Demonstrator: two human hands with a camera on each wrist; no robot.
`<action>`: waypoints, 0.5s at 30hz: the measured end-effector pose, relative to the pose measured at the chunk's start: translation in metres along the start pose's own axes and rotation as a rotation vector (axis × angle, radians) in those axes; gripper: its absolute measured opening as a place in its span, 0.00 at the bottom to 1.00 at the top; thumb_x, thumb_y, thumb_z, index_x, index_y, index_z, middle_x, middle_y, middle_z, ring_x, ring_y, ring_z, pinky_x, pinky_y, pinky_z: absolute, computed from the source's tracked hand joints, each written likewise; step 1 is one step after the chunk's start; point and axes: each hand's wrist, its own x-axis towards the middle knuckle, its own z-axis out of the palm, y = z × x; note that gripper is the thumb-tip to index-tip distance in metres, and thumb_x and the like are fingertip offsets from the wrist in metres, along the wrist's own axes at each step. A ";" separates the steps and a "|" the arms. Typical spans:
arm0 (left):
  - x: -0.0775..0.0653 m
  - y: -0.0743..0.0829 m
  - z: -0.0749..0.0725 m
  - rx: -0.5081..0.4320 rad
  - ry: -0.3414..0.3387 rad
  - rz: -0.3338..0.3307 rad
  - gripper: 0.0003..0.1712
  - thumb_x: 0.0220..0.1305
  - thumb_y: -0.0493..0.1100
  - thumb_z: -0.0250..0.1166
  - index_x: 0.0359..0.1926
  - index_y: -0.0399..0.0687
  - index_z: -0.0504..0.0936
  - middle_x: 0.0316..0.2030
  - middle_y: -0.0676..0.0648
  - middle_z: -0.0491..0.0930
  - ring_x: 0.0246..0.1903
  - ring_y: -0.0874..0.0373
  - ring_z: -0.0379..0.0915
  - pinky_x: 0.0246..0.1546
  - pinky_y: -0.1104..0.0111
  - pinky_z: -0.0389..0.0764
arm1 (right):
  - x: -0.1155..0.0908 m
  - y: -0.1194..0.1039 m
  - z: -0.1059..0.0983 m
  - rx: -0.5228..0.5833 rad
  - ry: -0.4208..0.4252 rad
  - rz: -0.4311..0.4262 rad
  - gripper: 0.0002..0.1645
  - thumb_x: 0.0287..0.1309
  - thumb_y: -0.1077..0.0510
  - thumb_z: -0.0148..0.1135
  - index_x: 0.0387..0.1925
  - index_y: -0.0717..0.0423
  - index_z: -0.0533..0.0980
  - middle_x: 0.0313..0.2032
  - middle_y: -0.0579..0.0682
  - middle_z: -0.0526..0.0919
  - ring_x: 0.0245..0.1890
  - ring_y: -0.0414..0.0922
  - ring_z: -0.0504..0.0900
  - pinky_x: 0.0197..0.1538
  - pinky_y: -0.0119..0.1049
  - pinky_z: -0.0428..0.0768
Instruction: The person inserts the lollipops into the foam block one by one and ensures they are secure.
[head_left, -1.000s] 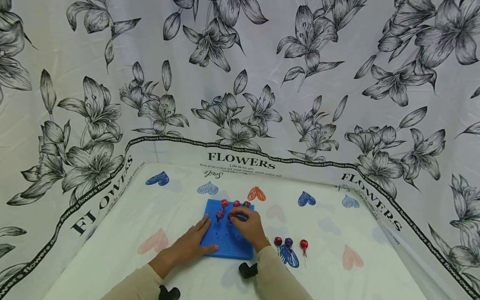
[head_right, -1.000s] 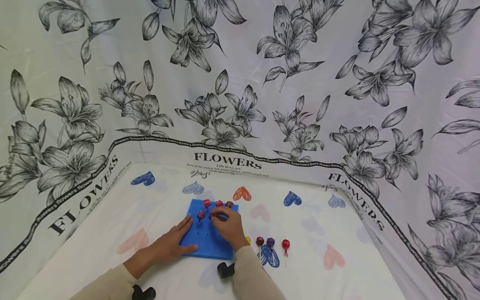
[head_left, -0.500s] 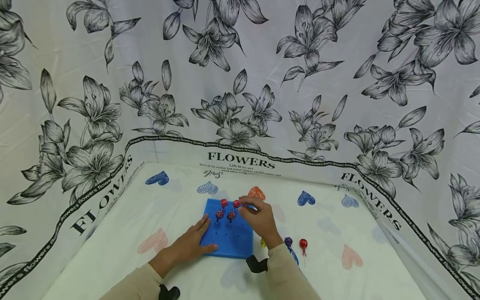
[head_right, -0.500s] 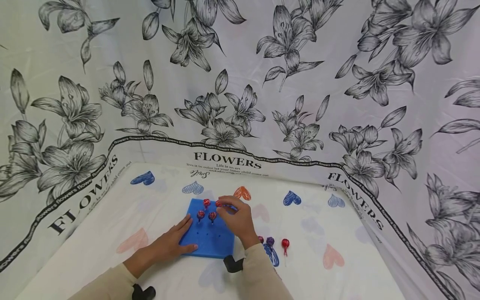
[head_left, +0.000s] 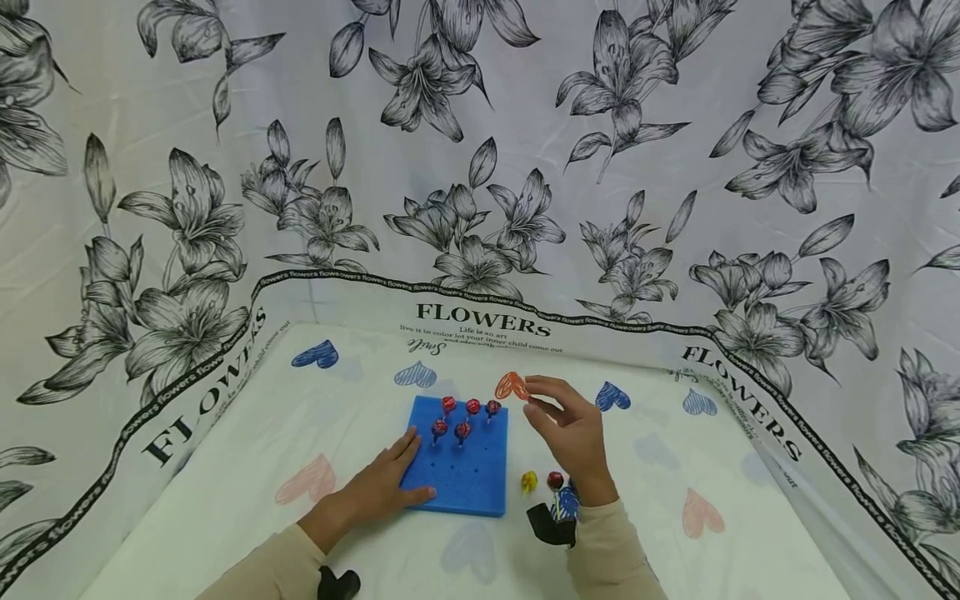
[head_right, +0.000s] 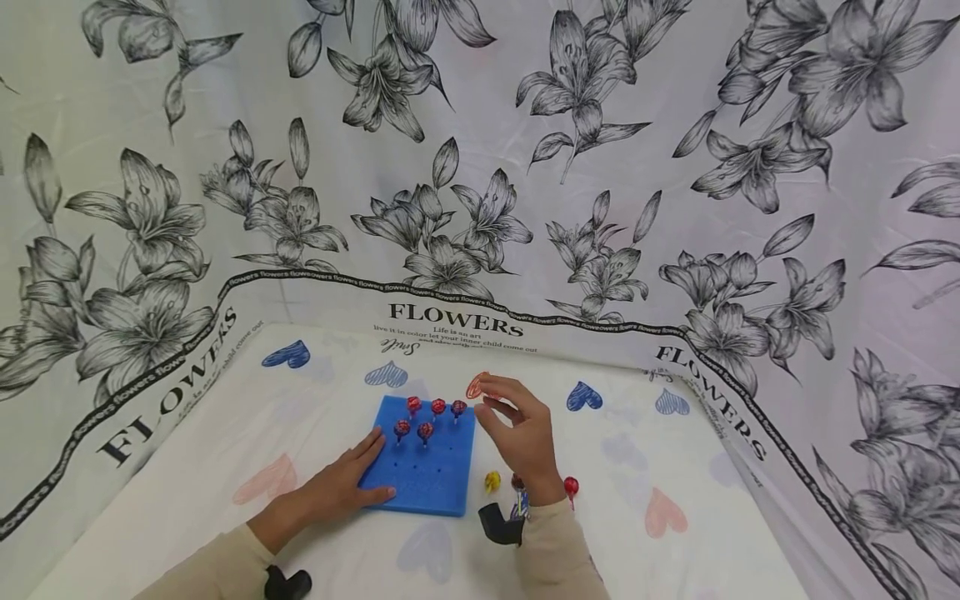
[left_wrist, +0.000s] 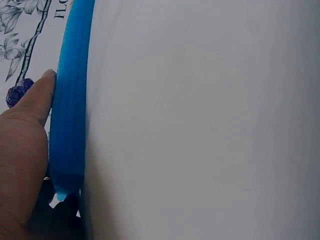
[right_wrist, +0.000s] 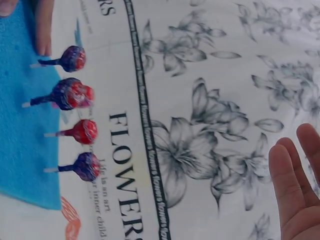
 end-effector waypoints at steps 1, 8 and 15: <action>0.000 0.000 -0.001 0.000 0.000 -0.002 0.58 0.56 0.70 0.63 0.75 0.43 0.51 0.75 0.45 0.43 0.70 0.40 0.44 0.63 0.44 0.55 | -0.001 -0.001 -0.004 -0.007 0.008 -0.016 0.19 0.53 0.81 0.60 0.49 0.73 0.77 0.51 0.68 0.77 0.53 0.58 0.76 0.51 0.49 0.77; 0.002 0.000 0.001 -0.016 -0.005 -0.014 0.58 0.55 0.71 0.63 0.75 0.44 0.50 0.75 0.46 0.42 0.71 0.40 0.43 0.64 0.44 0.55 | -0.019 -0.010 -0.032 -0.094 0.114 -0.025 0.20 0.52 0.80 0.62 0.49 0.71 0.78 0.50 0.68 0.77 0.53 0.53 0.77 0.52 0.45 0.77; 0.002 0.001 -0.001 0.001 -0.003 -0.019 0.59 0.54 0.72 0.62 0.75 0.45 0.50 0.75 0.46 0.42 0.71 0.41 0.42 0.64 0.45 0.55 | -0.040 -0.008 -0.065 -0.116 0.234 0.072 0.18 0.50 0.84 0.59 0.45 0.78 0.77 0.49 0.74 0.75 0.53 0.50 0.78 0.52 0.42 0.76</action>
